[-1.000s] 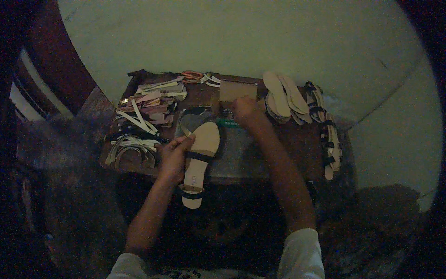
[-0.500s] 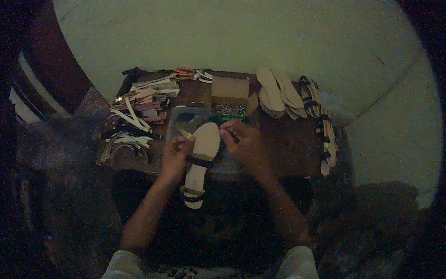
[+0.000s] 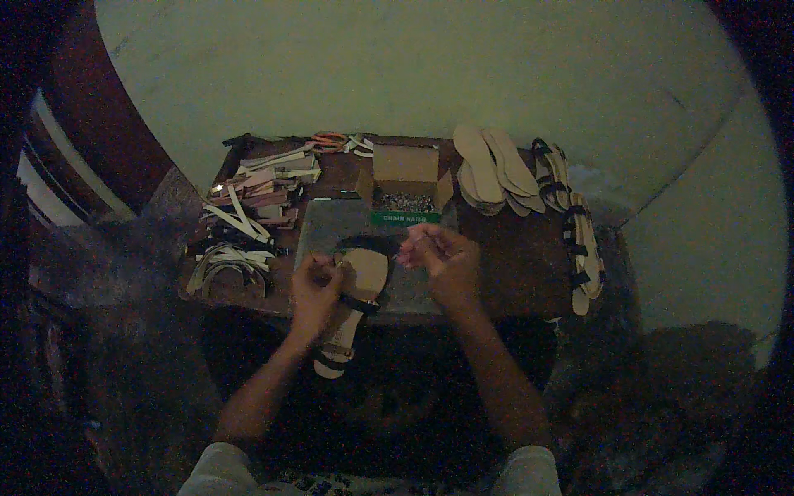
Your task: The person assembles a sandal by attaching a black strap to a beige sole using a nail and hammer. They position the strap, insert the nail, and hammer it into the sole to secure it.
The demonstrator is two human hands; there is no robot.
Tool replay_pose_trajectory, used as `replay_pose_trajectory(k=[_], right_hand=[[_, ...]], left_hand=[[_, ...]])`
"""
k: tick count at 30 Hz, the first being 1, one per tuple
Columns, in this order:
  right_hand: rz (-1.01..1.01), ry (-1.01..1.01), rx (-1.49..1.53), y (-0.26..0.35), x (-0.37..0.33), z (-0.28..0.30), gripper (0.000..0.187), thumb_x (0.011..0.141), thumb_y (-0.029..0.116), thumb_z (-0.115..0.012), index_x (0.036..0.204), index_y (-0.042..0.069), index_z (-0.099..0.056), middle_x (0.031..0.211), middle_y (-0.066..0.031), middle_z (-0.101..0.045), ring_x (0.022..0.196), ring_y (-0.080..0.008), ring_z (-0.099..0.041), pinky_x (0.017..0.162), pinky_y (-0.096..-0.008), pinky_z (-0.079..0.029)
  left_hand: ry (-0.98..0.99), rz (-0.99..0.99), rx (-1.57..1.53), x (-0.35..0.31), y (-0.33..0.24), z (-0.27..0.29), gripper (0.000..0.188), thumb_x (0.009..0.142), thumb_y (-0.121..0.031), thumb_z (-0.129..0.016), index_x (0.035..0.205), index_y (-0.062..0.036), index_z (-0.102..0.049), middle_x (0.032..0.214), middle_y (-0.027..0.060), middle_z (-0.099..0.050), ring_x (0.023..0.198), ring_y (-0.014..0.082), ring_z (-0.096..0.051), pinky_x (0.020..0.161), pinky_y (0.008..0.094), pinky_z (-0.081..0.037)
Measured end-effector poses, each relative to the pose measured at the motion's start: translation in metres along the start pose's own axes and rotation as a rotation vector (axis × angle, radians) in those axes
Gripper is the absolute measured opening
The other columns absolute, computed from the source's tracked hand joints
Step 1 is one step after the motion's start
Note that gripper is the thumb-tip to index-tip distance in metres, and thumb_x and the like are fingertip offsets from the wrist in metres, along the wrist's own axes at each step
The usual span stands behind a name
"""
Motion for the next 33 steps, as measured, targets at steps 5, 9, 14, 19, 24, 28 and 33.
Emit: replay_pose_trajectory(k=[5,9,14,19,24,28,33], right_hand=[[0.111,-0.081,-0.182,-0.004,-0.001,-0.003,0.019,0.092,0.013,-0.066,0.102,-0.002,-0.068,0.091,-0.0113,-0.072,0.084,-0.0156,-0.068,0.074,-0.0302,-0.056],[0.142,0.037,-0.290,0.002,-0.009,-0.011,0.024,0.088,0.017,-0.072,0.104,-0.001,-0.069,0.094,-0.0108,-0.072,0.086,-0.0149,-0.067,0.078,-0.0298,-0.054],[0.126,0.053,-0.320,0.001,-0.009,-0.012,0.022,0.085,0.012,-0.075,0.102,0.000,-0.070,0.091,-0.0073,-0.071,0.085,-0.0121,-0.066,0.078,-0.0275,-0.054],[0.119,0.024,-0.409,-0.008,-0.011,-0.021,0.018,0.086,0.008,-0.073,0.102,0.000,-0.071,0.091,-0.0064,-0.071,0.082,-0.0111,-0.067,0.076,-0.0276,-0.055],[0.219,0.025,-0.360,-0.015,-0.015,-0.034,0.019,0.091,0.007,-0.066,0.108,-0.001,-0.069,0.092,-0.0098,-0.071,0.081,-0.0123,-0.067,0.072,-0.0274,-0.055],[0.203,0.020,-0.306,-0.023,-0.015,-0.035,0.020,0.095,0.006,-0.059,0.112,-0.002,-0.067,0.095,-0.0113,-0.070,0.079,-0.0127,-0.067,0.072,-0.0275,-0.055],[0.172,0.041,-0.331,-0.029,-0.012,-0.028,0.021,0.096,0.006,-0.057,0.113,-0.002,-0.066,0.094,-0.0099,-0.070,0.076,-0.0120,-0.065,0.071,-0.0265,-0.055]], left_hand=[[0.038,-0.038,0.010,-0.001,0.011,-0.001,0.018,0.086,-0.010,-0.071,0.093,-0.0012,-0.058,0.078,0.0051,-0.063,0.076,0.0108,-0.060,0.068,0.0272,-0.047],[0.036,-0.054,-0.036,-0.001,0.004,-0.001,0.019,0.087,-0.011,-0.070,0.097,-0.0010,-0.057,0.082,0.0056,-0.064,0.077,0.0110,-0.060,0.068,0.0263,-0.047],[0.051,0.142,-0.235,0.001,-0.006,0.005,0.027,0.086,-0.011,-0.072,0.104,-0.0011,-0.055,0.085,0.0061,-0.066,0.078,0.0118,-0.060,0.068,0.0265,-0.048],[-0.005,0.249,-0.412,0.000,-0.010,0.006,0.033,0.084,-0.008,-0.073,0.108,-0.0016,-0.052,0.089,0.0069,-0.066,0.079,0.0126,-0.061,0.068,0.0265,-0.049],[-0.049,0.193,-0.362,0.000,-0.004,0.007,0.035,0.084,-0.008,-0.074,0.110,-0.0027,-0.050,0.091,0.0073,-0.063,0.080,0.0147,-0.062,0.067,0.0294,-0.052],[-0.093,0.190,-0.340,0.001,0.008,0.008,0.035,0.084,-0.009,-0.074,0.109,-0.0025,-0.050,0.092,0.0070,-0.062,0.081,0.0145,-0.061,0.068,0.0293,-0.052],[-0.103,0.190,-0.392,-0.001,0.001,0.006,0.035,0.083,-0.009,-0.075,0.107,-0.0035,-0.050,0.091,0.0050,-0.058,0.081,0.0128,-0.057,0.069,0.0275,-0.049]])
Point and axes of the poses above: each hand's wrist, its own x-axis towards the middle knuckle, its own z-axis out of the back of the hand, y = z × x, the point moved 3 cm from there along x, towards the middle knuckle
